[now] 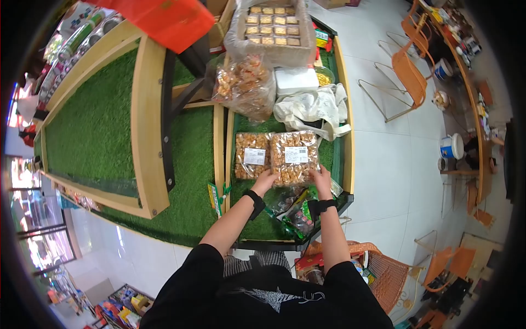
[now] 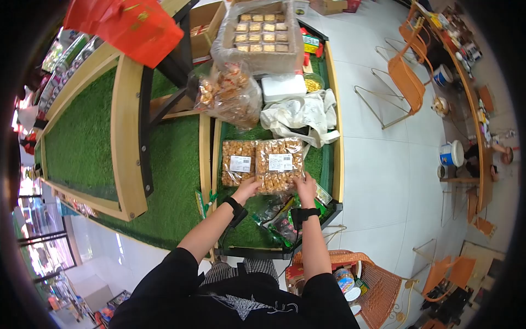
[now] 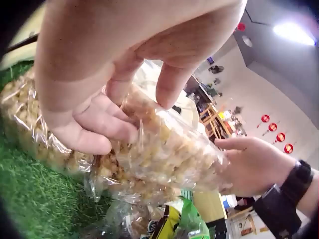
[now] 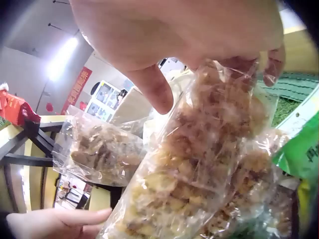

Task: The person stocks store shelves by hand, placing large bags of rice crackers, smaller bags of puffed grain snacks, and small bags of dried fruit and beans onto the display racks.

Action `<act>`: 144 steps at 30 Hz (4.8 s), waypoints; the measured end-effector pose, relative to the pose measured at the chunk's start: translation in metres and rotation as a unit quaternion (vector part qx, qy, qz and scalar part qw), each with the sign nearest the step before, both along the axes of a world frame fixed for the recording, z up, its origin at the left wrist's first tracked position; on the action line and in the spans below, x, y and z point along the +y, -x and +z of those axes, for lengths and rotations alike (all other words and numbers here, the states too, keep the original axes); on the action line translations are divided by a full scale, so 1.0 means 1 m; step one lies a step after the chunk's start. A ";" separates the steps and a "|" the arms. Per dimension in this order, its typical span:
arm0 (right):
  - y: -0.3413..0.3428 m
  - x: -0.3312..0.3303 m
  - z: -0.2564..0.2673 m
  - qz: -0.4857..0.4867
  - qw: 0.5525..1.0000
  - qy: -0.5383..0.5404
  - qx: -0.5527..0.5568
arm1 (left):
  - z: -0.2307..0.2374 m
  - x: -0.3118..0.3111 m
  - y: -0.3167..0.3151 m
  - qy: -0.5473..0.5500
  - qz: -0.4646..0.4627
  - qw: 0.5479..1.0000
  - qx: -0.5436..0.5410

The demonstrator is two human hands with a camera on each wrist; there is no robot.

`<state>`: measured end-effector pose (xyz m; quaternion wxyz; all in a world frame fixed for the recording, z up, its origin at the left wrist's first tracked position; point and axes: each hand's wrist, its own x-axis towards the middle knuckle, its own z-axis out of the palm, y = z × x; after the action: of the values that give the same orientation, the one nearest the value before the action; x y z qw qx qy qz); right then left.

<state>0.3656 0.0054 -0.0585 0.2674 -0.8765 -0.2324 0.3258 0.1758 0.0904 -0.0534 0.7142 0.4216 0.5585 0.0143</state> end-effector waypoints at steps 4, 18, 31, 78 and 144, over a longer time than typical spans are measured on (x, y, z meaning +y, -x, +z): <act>0.007 -0.013 0.011 -0.019 0.950 -0.149 0.275 | 0.017 -0.001 0.021 -0.090 0.038 0.994 -0.051; 0.122 -0.081 0.119 -0.050 0.861 -0.201 0.464 | 0.159 -0.105 0.161 -0.369 0.033 0.927 0.053; 0.350 -0.160 0.215 0.286 0.803 -0.222 0.473 | 0.222 -0.314 0.404 -0.444 0.305 0.842 0.015; 0.705 0.035 0.227 0.746 0.558 -0.100 0.349 | 0.270 -0.244 0.692 -0.306 0.616 0.726 -0.008; 0.947 0.194 0.046 0.325 0.887 0.142 0.297 | -0.001 0.150 0.993 -0.131 0.175 0.975 -0.028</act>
<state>-0.5812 0.1998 -0.0123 0.0758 -0.6427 -0.3656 0.6690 -0.8174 0.2408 -0.0543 0.6544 0.4068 0.5969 0.2236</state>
